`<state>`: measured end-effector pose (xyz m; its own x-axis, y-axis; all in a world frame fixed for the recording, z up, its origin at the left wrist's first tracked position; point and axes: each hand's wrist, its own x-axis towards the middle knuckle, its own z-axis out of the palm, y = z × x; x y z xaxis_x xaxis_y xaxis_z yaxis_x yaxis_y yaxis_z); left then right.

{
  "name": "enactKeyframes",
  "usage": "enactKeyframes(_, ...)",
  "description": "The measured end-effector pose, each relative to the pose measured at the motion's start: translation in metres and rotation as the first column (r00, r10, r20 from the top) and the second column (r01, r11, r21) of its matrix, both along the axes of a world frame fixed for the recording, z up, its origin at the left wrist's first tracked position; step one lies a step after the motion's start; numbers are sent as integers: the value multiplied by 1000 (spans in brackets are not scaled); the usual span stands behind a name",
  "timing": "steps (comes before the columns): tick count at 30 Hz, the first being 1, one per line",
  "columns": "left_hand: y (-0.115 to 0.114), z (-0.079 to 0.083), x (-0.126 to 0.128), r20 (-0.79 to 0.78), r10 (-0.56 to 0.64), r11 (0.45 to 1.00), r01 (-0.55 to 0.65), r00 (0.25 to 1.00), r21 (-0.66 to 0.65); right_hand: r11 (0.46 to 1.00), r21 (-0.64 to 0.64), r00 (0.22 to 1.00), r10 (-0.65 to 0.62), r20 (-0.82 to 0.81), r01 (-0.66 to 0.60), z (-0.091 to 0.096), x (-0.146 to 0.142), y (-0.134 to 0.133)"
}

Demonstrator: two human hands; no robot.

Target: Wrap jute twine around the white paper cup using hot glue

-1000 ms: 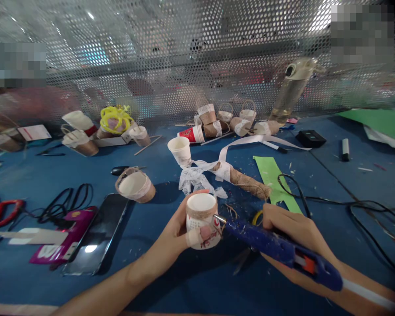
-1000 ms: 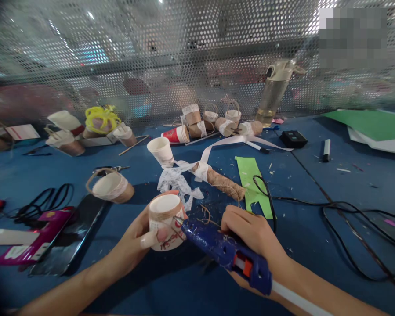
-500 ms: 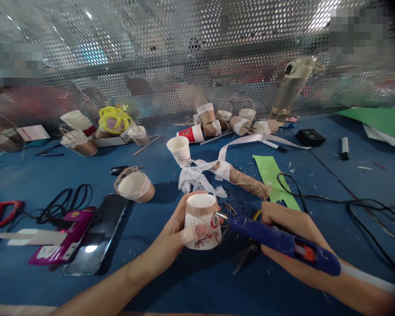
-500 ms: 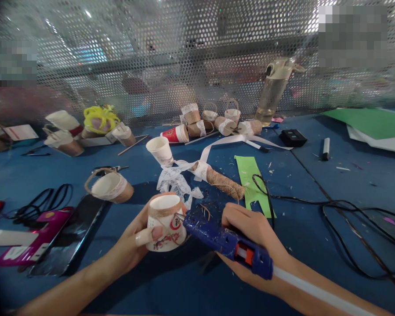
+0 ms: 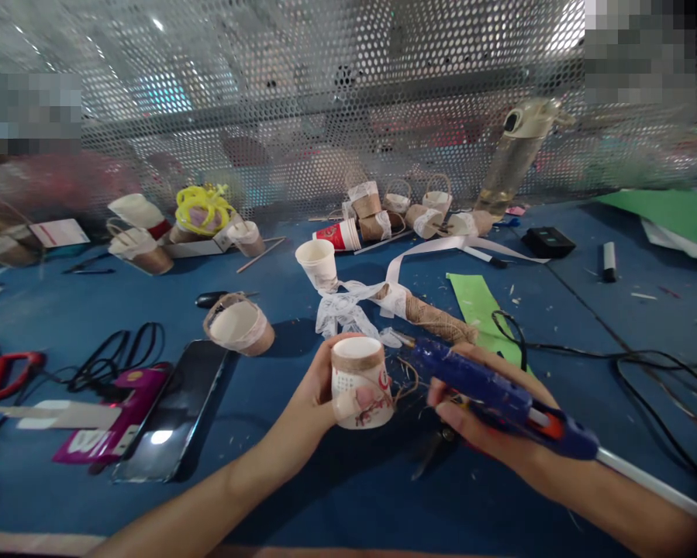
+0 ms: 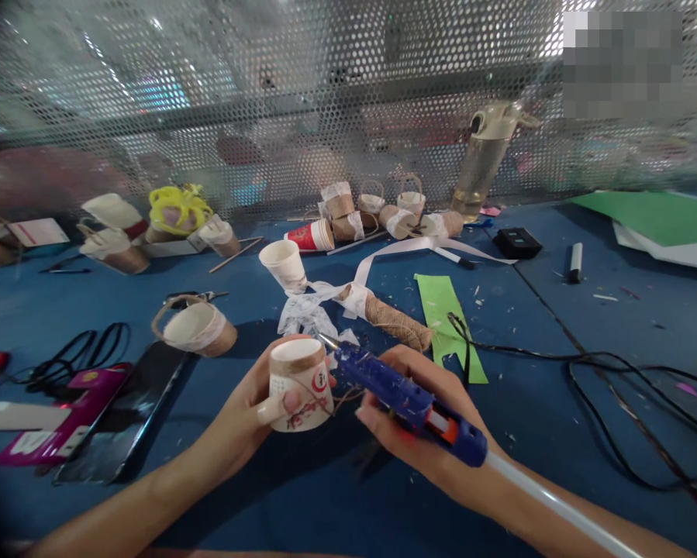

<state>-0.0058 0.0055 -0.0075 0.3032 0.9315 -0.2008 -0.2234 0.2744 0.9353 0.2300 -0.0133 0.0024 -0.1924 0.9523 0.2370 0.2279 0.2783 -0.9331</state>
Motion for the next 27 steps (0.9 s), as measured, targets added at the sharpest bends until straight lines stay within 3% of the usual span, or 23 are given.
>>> enactKeyframes(5, 0, -4, 5, -74, -31, 998, 35, 997, 53, 978, -74, 973, 184, -138, -196, -1, -9, 0)
enactKeyframes(12, -2, -4, 8, -155, -22, 990, 42, 988, 131, 926, -223, 917, 223, -330, -305, -16, -15, -2)
enactKeyframes(20, -5, -5, 14, -237, 12, 980, 36, 971, 197, 964, -159, 924, 147, -354, -214, -19, -21, -3)
enactKeyframes(27, -5, -9, 12, -224, 7, 981, 37, 975, 191, 990, -143, 991, -27, -131, 8, -18, -19, -4)
